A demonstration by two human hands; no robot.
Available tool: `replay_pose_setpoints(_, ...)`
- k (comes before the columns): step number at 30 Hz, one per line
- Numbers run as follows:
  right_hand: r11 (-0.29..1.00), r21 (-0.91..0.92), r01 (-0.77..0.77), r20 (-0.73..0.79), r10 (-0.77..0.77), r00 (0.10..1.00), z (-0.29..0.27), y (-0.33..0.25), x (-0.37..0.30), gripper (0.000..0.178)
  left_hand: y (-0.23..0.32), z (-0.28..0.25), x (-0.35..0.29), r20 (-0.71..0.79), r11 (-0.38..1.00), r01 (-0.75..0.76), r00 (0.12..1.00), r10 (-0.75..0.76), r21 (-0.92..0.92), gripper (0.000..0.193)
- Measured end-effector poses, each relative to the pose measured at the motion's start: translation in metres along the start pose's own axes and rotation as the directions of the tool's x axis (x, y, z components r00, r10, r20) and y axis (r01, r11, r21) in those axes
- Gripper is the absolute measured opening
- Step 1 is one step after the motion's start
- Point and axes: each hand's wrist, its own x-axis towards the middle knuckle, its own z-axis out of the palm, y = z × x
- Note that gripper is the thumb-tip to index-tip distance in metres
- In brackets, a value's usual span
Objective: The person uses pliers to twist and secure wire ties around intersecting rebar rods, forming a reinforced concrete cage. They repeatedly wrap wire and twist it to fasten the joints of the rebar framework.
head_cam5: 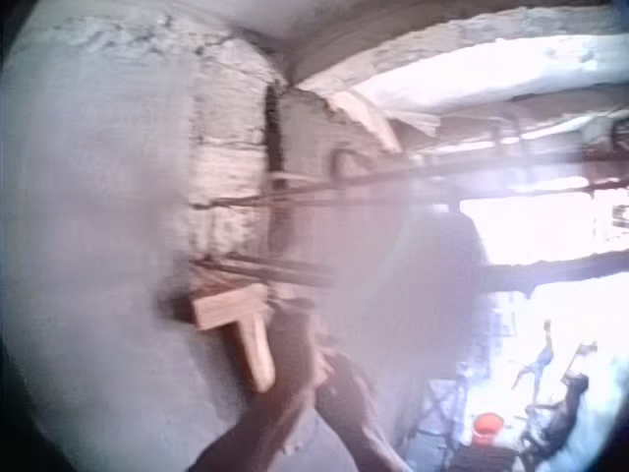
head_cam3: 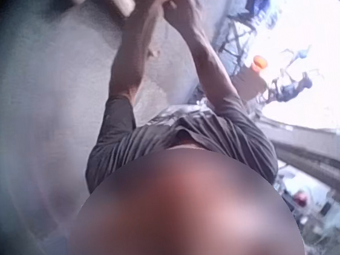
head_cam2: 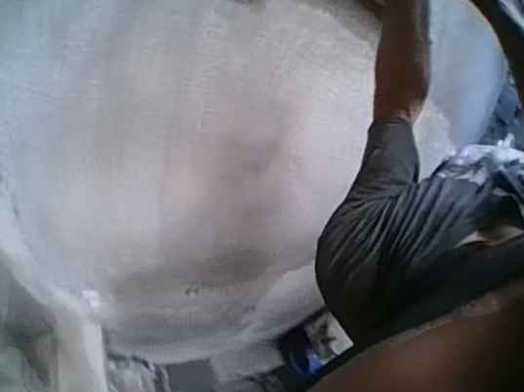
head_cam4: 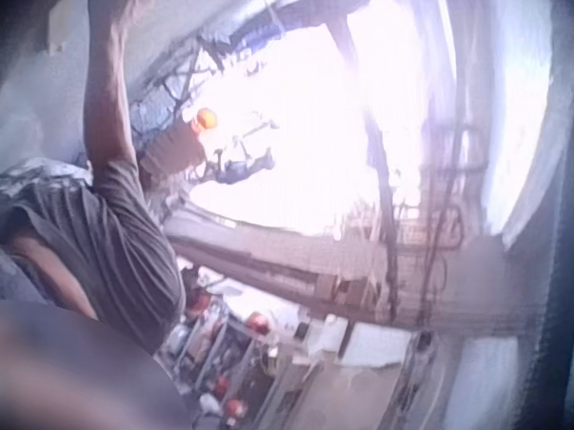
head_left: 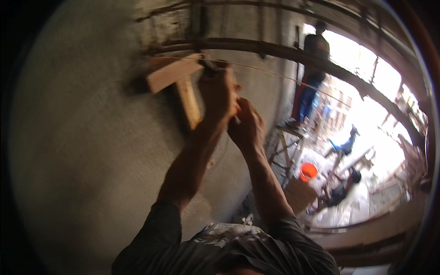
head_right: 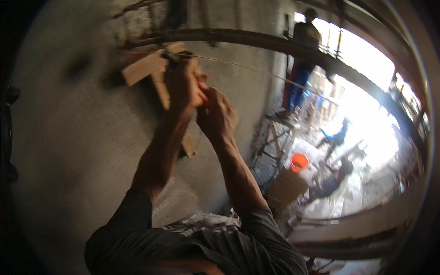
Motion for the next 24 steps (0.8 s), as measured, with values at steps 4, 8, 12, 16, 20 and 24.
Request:
replay_pose_setpoints(4,0.946,0.209,-0.246,0.464,0.126,0.877,-0.008,0.016,0.015,0.024,0.007,-0.025,-0.004,0.138,0.996,-0.076,0.988,0.071,0.036,0.061)
replay_pose_setpoints(8,0.496,0.515,-0.699,0.832,-0.094,0.547,-0.017,0.017,0.014,0.021,0.021,-0.048,-0.001,0.65,0.981,0.158,0.759,-0.045,-0.116,0.034)
replay_pose_setpoints(12,0.47,0.375,-0.799,0.922,-0.097,0.376,-0.024,0.02,0.025,0.023,0.02,-0.045,0.001,0.688,0.931,0.341,0.708,-0.16,-0.134,0.036)
replay_pose_setpoints(16,0.929,0.205,-0.309,0.729,0.066,0.681,-0.04,0.013,0.027,0.04,0.013,-0.029,-0.004,0.499,0.958,0.265,0.849,-0.176,-0.113,0.035)
replay_pose_setpoints(20,0.992,-0.118,-0.044,0.291,0.077,0.954,-0.036,-0.005,-0.001,0.055,0.002,-0.01,-0.007,0.392,0.956,0.214,0.912,-0.122,-0.201,0.032)
replay_pose_setpoints(24,0.988,-0.156,-0.001,0.08,0.014,0.997,-0.016,-0.001,-0.007,0.049,-0.001,-0.003,-0.011,0.353,0.94,0.215,0.929,-0.112,-0.267,0.037)
